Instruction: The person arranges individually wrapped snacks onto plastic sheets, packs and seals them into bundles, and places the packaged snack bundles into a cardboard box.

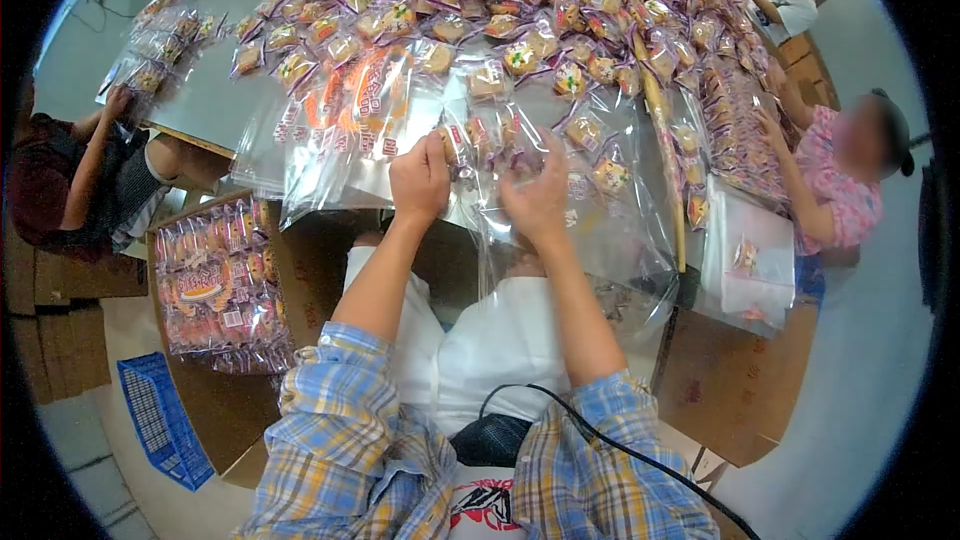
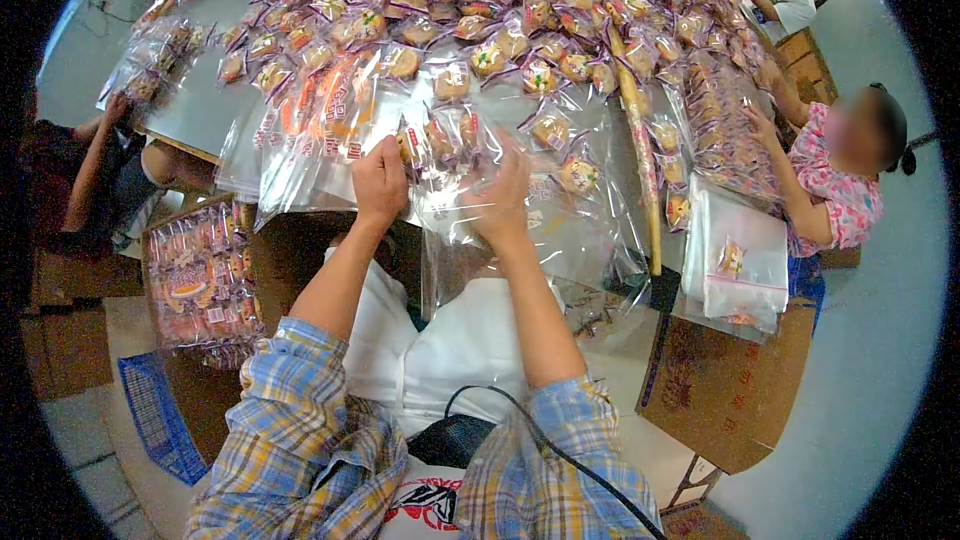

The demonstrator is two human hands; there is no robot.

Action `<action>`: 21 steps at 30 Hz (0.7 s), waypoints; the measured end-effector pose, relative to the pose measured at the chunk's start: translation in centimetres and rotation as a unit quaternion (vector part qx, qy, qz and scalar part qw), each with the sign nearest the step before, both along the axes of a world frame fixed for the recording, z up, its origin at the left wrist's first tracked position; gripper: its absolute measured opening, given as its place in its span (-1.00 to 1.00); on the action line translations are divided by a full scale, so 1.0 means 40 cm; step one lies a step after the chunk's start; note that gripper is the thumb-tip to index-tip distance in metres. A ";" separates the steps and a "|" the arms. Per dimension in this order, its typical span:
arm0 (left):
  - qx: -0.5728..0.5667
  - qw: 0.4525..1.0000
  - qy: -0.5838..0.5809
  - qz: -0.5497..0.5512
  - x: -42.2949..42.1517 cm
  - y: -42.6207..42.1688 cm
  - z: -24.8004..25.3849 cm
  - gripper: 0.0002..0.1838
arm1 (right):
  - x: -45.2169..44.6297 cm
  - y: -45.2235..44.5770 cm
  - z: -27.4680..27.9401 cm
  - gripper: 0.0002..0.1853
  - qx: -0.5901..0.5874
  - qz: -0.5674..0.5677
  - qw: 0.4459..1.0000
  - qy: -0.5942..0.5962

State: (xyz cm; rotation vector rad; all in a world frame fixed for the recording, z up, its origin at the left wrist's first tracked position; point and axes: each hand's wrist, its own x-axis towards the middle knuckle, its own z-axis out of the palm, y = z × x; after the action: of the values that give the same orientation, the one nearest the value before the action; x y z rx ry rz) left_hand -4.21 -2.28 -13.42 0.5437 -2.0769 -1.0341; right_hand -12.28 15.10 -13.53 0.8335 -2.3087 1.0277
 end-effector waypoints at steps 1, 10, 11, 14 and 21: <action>-0.003 1.000 0.002 0.004 0.000 0.000 0.001 -0.52 | 0.003 0.010 0.001 -0.25 -0.015 0.008 0.999 -0.045; 0.017 1.000 0.013 0.008 -0.004 0.000 -0.004 -0.52 | -0.011 0.070 0.012 -0.35 0.049 0.010 0.998 -0.025; 0.027 0.999 0.025 0.006 -0.006 0.001 -0.010 -0.52 | -0.011 0.095 0.023 -0.34 0.105 -0.026 0.994 0.009; 0.012 0.999 0.029 0.008 -0.005 -0.004 -0.010 -0.51 | 0.002 0.144 0.079 -0.32 0.196 -0.120 0.972 0.046; 0.007 1.000 0.003 0.019 0.000 0.005 0.006 -0.52 | -0.024 0.201 0.079 -0.33 0.094 -0.109 0.977 -0.156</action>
State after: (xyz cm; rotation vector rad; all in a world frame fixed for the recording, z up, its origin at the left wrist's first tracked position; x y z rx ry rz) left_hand -4.20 -2.09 -13.19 0.5841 -2.0490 -1.0273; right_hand -13.24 23.13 -10.36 0.4976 -2.7247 0.9073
